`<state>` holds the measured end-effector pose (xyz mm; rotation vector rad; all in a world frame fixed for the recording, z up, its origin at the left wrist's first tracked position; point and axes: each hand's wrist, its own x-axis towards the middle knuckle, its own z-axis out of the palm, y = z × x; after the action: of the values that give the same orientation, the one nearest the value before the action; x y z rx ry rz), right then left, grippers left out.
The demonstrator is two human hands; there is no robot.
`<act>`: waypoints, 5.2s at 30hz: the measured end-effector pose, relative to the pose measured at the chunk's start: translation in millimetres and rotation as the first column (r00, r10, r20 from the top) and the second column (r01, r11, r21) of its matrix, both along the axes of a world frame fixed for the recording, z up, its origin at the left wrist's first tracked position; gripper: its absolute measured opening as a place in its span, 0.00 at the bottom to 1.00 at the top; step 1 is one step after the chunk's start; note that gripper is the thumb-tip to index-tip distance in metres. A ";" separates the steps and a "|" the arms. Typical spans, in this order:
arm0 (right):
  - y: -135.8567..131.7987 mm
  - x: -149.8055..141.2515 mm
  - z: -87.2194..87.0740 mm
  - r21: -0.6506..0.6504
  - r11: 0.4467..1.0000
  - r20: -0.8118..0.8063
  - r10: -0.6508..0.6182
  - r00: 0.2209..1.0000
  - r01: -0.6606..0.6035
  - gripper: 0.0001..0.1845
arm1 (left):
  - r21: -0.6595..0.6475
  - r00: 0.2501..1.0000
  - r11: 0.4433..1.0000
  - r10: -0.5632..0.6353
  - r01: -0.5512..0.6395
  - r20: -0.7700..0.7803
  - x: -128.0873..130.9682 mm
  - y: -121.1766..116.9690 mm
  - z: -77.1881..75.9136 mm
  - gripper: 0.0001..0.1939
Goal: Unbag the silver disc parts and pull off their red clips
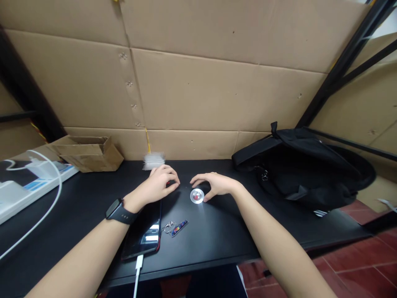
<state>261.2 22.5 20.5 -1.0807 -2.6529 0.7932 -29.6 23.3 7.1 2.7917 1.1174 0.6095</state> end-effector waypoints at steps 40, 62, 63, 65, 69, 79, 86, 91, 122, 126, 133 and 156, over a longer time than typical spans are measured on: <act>-23.0 -41.3 -2.1 0.246 0.960 -0.516 0.014 0.857 0.132 0.30 | 0.096 0.957 0.987 0.100 -0.131 0.271 29.3 -21.7 0.7 0.06; 9.3 -7.6 -5.7 0.158 0.932 -0.682 -0.135 0.719 0.325 0.21 | 0.124 0.856 0.896 0.355 -0.427 0.377 -23.4 19.9 1.3 0.14; 11.4 -4.3 -5.0 0.127 0.936 -0.709 -0.146 0.690 0.329 0.21 | 0.119 0.852 0.886 0.384 -0.449 0.355 -28.7 23.5 0.6 0.15; 14.8 1.8 -3.4 0.081 0.939 -0.746 -0.166 0.645 0.335 0.20 | 0.095 0.859 0.884 0.411 -0.457 0.306 -37.3 29.7 -1.8 0.15; 19.9 12.1 -1.9 0.018 0.936 -0.784 -0.205 0.586 0.353 0.20 | 0.033 0.884 0.897 0.427 -0.440 0.189 -47.4 37.2 -8.5 0.14; 23.4 24.4 -0.3 -0.035 0.935 -0.791 -0.241 0.562 0.353 0.18 | -0.020 0.880 0.880 0.475 -0.475 0.014 -56.2 45.2 -21.0 0.14; 24.3 27.3 -0.1 -0.034 0.915 -0.755 -0.287 0.590 0.402 0.19 | -0.009 0.877 0.877 0.480 -0.480 0.009 -54.5 44.0 -21.2 0.18; 28.3 32.1 -4.7 -0.035 0.915 -0.730 -0.298 0.615 0.402 0.19 | -0.019 0.883 0.883 0.470 -0.470 0.007 -52.8 43.4 -20.4 0.20; 41.7 65.2 -32.2 -0.006 0.924 -0.223 -0.375 0.900 0.383 0.23 | 0.001 0.865 0.877 0.474 -0.480 0.164 -52.5 36.4 -16.3 0.17; 44.5 67.0 -39.3 0.001 0.919 -0.260 -0.381 0.887 0.395 0.24 | 0.014 0.868 0.890 0.441 -0.455 0.229 -46.0 26.9 -8.3 0.15; 42.7 65.6 -48.5 0.013 0.912 -0.321 -0.384 0.866 0.409 0.23 | -0.008 0.889 0.964 0.247 -0.264 0.385 -39.0 -2.9 8.6 0.20; -92.1 41.5 -80.3 0.337 0.571 -0.120 -0.763 0.636 0.749 0.34 | -0.083 0.704 0.705 0.679 -0.704 -0.209 -90.8 -145.3 -68.9 0.31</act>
<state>302.7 -69.5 -59.8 -1.8919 -1.8729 0.0876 -120.5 -122.0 -61.8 2.2380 2.1824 0.2948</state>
